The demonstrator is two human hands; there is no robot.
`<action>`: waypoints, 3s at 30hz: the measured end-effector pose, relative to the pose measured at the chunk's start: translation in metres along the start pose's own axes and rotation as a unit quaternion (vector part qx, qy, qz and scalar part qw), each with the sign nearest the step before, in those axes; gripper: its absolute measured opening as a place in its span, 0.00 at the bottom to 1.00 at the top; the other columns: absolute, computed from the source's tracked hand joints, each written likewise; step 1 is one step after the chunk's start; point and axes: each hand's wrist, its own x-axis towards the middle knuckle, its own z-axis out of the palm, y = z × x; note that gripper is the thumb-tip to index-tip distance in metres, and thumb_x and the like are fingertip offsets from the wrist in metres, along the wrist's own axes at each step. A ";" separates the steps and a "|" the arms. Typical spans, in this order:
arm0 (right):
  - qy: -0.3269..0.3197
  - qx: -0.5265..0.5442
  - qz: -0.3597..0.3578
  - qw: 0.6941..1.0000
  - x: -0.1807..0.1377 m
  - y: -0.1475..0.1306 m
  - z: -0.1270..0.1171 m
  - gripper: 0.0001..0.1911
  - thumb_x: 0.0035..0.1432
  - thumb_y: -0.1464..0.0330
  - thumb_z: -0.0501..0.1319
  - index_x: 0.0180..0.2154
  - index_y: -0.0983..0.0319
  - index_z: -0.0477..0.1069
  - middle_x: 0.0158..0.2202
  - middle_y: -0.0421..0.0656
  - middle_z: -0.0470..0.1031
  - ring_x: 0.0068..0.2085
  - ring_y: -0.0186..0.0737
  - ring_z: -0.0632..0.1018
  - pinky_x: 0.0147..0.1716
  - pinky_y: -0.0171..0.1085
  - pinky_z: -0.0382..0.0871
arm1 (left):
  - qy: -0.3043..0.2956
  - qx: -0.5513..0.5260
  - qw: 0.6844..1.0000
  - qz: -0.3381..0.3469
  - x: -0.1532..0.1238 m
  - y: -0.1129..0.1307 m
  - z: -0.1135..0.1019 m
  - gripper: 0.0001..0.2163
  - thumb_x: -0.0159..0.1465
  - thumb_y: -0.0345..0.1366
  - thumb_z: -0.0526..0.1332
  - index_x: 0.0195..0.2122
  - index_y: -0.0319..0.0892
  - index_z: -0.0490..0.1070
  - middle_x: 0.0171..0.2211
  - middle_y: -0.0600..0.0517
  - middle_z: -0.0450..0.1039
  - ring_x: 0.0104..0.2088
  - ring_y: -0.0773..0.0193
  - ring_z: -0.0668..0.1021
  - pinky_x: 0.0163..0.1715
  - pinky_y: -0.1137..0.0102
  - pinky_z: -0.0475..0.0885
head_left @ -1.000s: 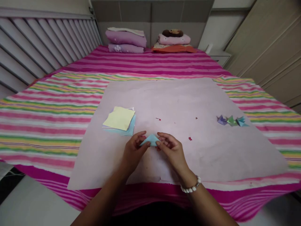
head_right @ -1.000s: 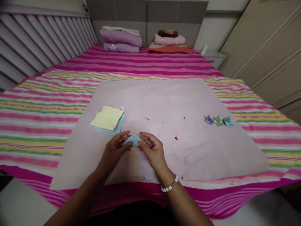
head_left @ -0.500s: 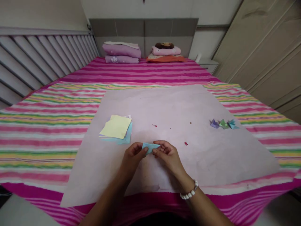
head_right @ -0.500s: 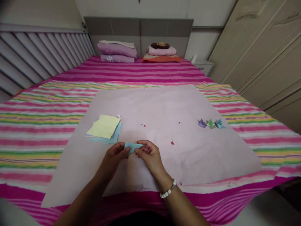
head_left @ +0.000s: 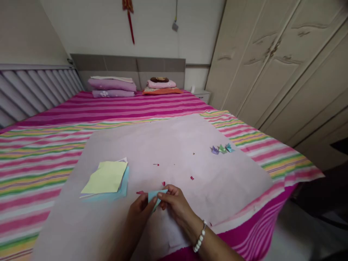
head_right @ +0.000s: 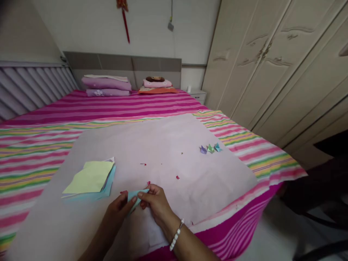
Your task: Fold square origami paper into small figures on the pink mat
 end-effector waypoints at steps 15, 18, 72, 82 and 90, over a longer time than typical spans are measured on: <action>0.012 -0.015 -0.029 0.999 -0.006 -0.006 -0.005 0.19 0.35 0.62 0.74 0.21 0.63 0.67 0.15 0.35 0.68 0.16 0.28 0.65 0.16 0.30 0.54 | -0.036 0.095 0.995 0.016 -0.006 -0.003 0.000 0.21 0.54 0.57 0.59 0.21 0.42 0.68 0.17 0.56 0.64 0.20 0.65 0.66 0.22 0.72 0.59; 0.011 -0.042 -0.038 0.998 -0.007 -0.013 -0.006 0.19 0.36 0.59 0.74 0.20 0.64 0.68 0.14 0.34 0.68 0.16 0.28 0.65 0.17 0.30 0.55 | -0.011 0.115 0.993 0.024 -0.003 -0.001 -0.006 0.23 0.52 0.58 0.60 0.17 0.42 0.62 0.15 0.57 0.59 0.19 0.66 0.63 0.21 0.72 0.57; 0.017 -0.104 -0.067 0.992 0.002 -0.016 -0.005 0.20 0.39 0.60 0.73 0.36 0.59 0.77 0.24 0.38 0.76 0.24 0.34 0.73 0.22 0.33 0.69 | 0.031 -0.155 0.987 -0.037 -0.008 0.004 -0.021 0.17 0.46 0.37 0.70 0.37 0.39 0.74 0.24 0.55 0.73 0.27 0.66 0.74 0.31 0.70 0.68; -0.017 -0.155 -0.083 0.984 -0.003 -0.015 -0.009 0.11 0.45 0.60 0.70 0.31 0.58 0.80 0.30 0.41 0.79 0.29 0.36 0.75 0.30 0.35 0.70 | 0.040 -0.186 0.978 -0.088 -0.010 0.000 -0.022 0.13 0.51 0.44 0.67 0.30 0.38 0.73 0.25 0.54 0.71 0.26 0.68 0.71 0.29 0.73 0.65; -0.039 -0.158 -0.072 0.984 -0.002 -0.016 -0.011 0.10 0.48 0.61 0.68 0.32 0.58 0.79 0.30 0.40 0.78 0.30 0.35 0.73 0.31 0.34 0.67 | 0.012 -0.301 0.943 -0.140 -0.011 0.000 -0.024 0.13 0.49 0.42 0.70 0.28 0.39 0.73 0.22 0.58 0.65 0.23 0.73 0.67 0.26 0.77 0.64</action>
